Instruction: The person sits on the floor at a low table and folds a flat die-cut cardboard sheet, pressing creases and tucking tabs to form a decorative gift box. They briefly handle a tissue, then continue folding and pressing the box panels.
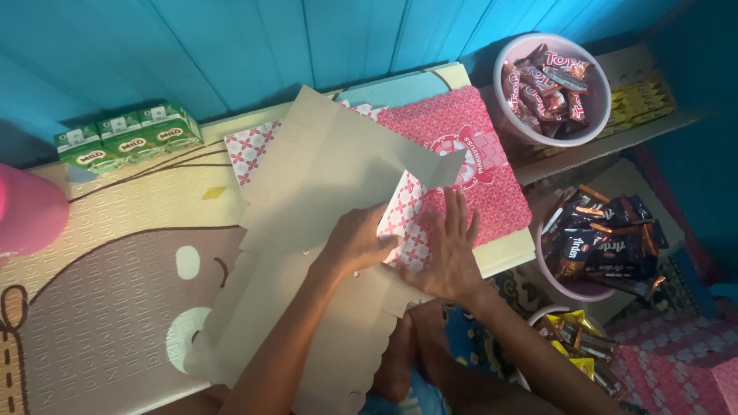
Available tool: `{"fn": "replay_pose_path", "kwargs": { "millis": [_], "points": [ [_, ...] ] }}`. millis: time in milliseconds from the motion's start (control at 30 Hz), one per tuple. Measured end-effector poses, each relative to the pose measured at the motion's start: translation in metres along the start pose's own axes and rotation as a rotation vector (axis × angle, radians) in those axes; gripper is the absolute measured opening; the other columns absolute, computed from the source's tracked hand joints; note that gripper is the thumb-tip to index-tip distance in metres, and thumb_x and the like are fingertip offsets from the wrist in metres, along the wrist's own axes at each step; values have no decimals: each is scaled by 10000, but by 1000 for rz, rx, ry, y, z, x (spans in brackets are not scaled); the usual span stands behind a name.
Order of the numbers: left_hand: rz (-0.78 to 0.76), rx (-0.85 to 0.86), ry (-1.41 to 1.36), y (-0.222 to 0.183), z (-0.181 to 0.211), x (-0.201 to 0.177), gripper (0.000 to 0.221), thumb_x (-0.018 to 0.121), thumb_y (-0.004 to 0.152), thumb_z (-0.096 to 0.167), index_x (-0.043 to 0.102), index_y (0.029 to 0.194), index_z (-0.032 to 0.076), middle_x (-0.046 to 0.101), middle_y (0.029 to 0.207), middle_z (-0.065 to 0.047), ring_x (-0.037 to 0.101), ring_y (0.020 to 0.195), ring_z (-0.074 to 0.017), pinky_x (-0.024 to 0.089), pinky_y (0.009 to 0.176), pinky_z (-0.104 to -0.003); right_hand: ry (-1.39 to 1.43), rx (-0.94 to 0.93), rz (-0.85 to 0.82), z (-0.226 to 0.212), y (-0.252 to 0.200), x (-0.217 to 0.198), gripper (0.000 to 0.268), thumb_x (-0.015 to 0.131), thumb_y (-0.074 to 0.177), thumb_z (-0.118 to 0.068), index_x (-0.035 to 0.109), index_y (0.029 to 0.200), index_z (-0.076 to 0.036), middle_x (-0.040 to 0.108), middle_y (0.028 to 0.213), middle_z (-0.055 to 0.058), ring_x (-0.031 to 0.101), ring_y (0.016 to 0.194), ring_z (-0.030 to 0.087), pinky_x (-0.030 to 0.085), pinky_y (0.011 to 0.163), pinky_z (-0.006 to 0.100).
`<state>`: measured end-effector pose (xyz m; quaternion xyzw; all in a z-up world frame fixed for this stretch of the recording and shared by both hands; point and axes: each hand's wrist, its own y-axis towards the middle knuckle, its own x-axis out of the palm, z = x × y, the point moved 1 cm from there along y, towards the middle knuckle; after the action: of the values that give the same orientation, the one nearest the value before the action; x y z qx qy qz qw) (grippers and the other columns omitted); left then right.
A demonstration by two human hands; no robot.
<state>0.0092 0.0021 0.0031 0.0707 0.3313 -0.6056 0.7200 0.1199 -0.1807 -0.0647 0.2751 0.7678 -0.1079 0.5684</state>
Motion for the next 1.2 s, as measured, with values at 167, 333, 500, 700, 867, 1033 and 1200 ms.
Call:
{"fn": "replay_pose_path", "kwargs": {
  "millis": [167,333,500,700,867,1033,1200],
  "points": [
    [9,11,-3,1,1,-1,410,676,851,310,676,1175,58,758,1067,-211,713,1066,-448,550,899,-545,36,24,60,-3,8,-7,608,624,755,-713,562,1133,-241,238,1627,212,148,1558,499,176,1091,840],
    [23,0,-24,1,-4,4,387,704,822,328,690,1100,59,768,983,-205,732,1003,-449,560,864,-553,97,20,194,-2,-6,8,333,687,783,-564,686,937,-269,407,1417,106,377,1391,361,330,1072,582],
    [22,-9,-25,4,-4,5,352,699,824,316,684,1074,68,766,965,-193,738,987,-441,561,851,-534,57,-24,194,0,-4,11,143,738,756,-473,729,813,-342,495,1048,-41,519,976,192,400,846,403],
    [12,-1,-9,5,-6,4,345,701,844,350,679,1059,82,765,939,-174,746,957,-423,563,830,-524,142,-60,194,-2,21,-14,97,742,812,-298,730,842,-207,584,903,41,591,841,254,471,783,426],
    [25,-3,-3,10,-15,12,359,717,849,384,683,1049,88,758,917,-159,752,931,-397,563,820,-515,158,-105,167,0,18,-7,127,778,795,-361,730,823,-247,577,834,4,582,772,221,480,735,380],
    [17,-6,-11,1,2,1,394,697,836,337,679,1103,49,763,1003,-222,726,1019,-453,553,879,-551,211,-53,190,15,38,-10,53,709,912,-176,734,917,-129,616,860,108,625,788,297,516,739,407],
    [11,7,0,2,-2,2,420,679,846,342,679,1155,57,762,1040,-205,718,1059,-433,543,910,-558,219,-102,176,6,34,-17,84,746,828,-201,724,882,-141,609,835,100,618,769,318,513,722,436]
  ]
}}
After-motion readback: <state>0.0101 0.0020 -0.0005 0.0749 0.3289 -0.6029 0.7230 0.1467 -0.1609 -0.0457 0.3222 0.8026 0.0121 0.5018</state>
